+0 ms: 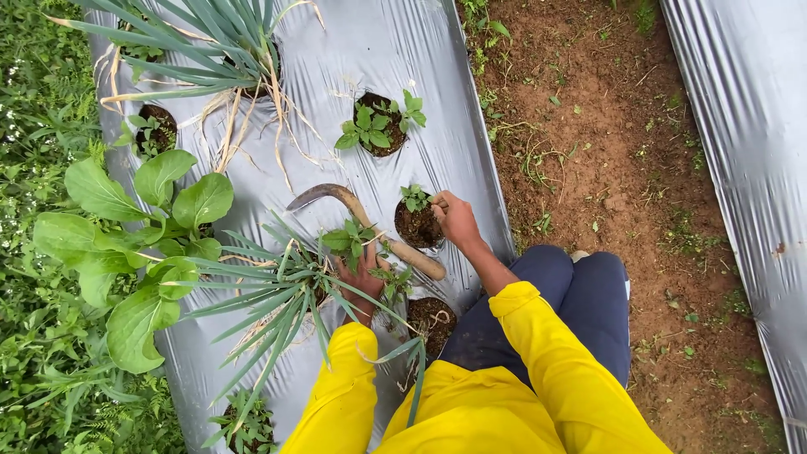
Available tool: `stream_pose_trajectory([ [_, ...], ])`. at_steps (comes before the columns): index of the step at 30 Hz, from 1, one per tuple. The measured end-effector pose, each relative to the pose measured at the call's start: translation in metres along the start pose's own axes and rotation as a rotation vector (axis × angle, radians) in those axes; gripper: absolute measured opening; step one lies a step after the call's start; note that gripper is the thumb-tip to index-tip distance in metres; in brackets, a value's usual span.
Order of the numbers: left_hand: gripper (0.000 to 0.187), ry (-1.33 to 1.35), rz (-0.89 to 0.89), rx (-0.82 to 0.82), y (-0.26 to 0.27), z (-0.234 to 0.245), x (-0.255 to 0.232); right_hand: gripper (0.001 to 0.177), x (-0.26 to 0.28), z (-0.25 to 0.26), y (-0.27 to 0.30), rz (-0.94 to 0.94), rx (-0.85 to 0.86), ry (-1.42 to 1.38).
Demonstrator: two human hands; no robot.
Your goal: The person uses a sickle to cut weeds in a garden bed and gathers them by hand. They then walk along a path between plastic-covered rows and kneel to pull weeds from around the base of plants.
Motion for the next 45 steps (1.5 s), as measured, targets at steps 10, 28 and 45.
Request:
stream_pose_trajectory([
  [10, 0.053, 0.05, 0.015, 0.135, 0.017, -0.007, 0.013, 0.039, 0.01, -0.022, -0.008, -0.009, -0.04, 0.169],
  [28, 0.055, 0.068, 0.012, 0.223, 0.006, -0.006, 0.013, 0.026, -0.024, -0.036, -0.021, 0.029, -0.148, 0.043],
  [45, 0.056, 0.053, -0.039, 0.065, 0.006, -0.004, 0.008, 0.032, -0.005, -0.051, -0.027, 0.086, -0.096, 0.066],
])
Point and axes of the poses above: each hand's wrist, its own y-axis away from the middle knuckle, its own z-axis out of the back of the hand, x = y × z, the point moved 6 cm from there along -y, towards the middle knuckle, and after that the axes turned 11 degrees about -x, right-handed, at the moved point
